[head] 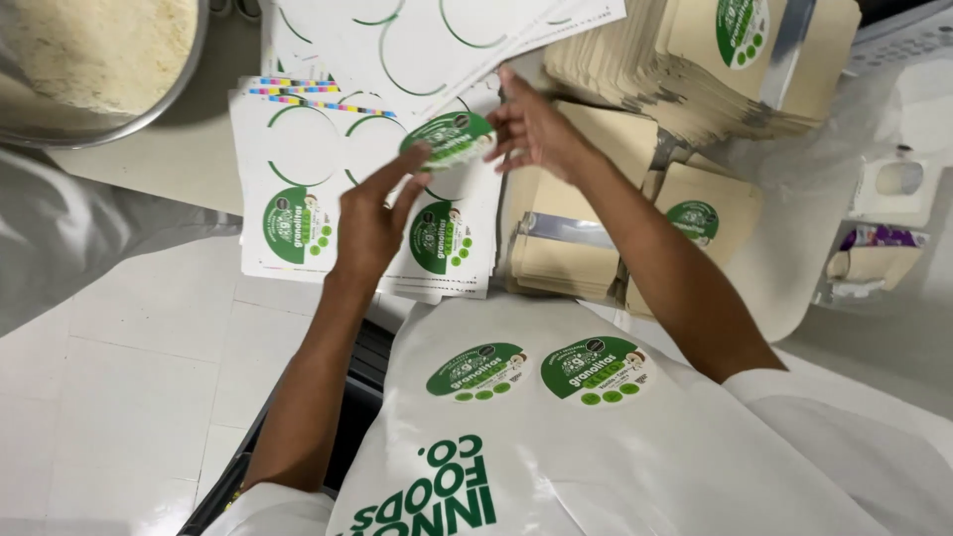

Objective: Peeling circular adhesive labels from a sheet and applying them to the center of small paper pouches.

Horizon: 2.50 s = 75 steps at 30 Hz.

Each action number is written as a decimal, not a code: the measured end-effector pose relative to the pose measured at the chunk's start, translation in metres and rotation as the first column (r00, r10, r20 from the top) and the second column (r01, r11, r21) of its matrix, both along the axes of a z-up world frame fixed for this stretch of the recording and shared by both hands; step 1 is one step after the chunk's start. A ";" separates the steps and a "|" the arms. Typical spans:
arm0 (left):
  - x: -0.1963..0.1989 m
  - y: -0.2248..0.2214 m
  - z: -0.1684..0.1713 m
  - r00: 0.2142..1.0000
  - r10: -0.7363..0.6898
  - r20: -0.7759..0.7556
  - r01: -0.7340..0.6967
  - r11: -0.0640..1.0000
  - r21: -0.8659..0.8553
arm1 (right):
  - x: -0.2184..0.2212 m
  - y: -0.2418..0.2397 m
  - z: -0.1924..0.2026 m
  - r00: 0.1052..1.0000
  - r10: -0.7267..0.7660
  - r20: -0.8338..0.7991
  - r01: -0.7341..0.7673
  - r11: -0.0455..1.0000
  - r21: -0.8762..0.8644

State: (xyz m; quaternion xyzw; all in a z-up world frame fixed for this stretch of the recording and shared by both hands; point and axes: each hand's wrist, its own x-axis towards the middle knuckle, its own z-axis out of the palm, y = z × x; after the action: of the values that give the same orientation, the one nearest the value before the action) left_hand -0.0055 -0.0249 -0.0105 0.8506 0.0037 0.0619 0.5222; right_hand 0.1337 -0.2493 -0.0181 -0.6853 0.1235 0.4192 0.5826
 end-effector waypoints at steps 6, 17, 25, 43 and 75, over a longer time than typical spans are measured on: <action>0.009 -0.057 -0.003 0.917 -0.381 -0.119 0.339 0.901 -0.271 | -0.076 -0.084 -0.060 0.899 -0.210 0.385 0.199 0.978 0.069; 0.056 -0.174 -0.096 0.922 -0.220 -0.319 0.238 0.971 0.017 | -0.107 -0.176 -0.087 0.801 -0.256 0.541 0.442 0.863 -0.245; 0.088 -0.201 -0.130 0.928 -0.282 -0.244 0.363 0.834 0.415 | -0.089 -0.176 -0.139 0.698 -0.123 0.705 0.525 0.758 -0.387; 0.136 -0.166 -0.119 0.929 -0.359 0.091 0.307 0.883 0.356 | -0.153 -0.153 -0.074 0.597 0.534 0.599 0.029 0.732 -0.681; 0.045 -0.108 -0.021 0.816 -0.414 -0.404 0.259 0.886 -0.384 | -0.150 -0.142 0.028 0.995 0.030 0.098 -0.050 0.976 0.213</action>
State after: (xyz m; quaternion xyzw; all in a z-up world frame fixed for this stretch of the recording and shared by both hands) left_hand 0.0399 -0.1330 -0.0319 0.7329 -0.0110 -0.2442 0.6349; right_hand -0.0162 -0.3914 0.0104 -0.6397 0.0359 0.4090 0.6498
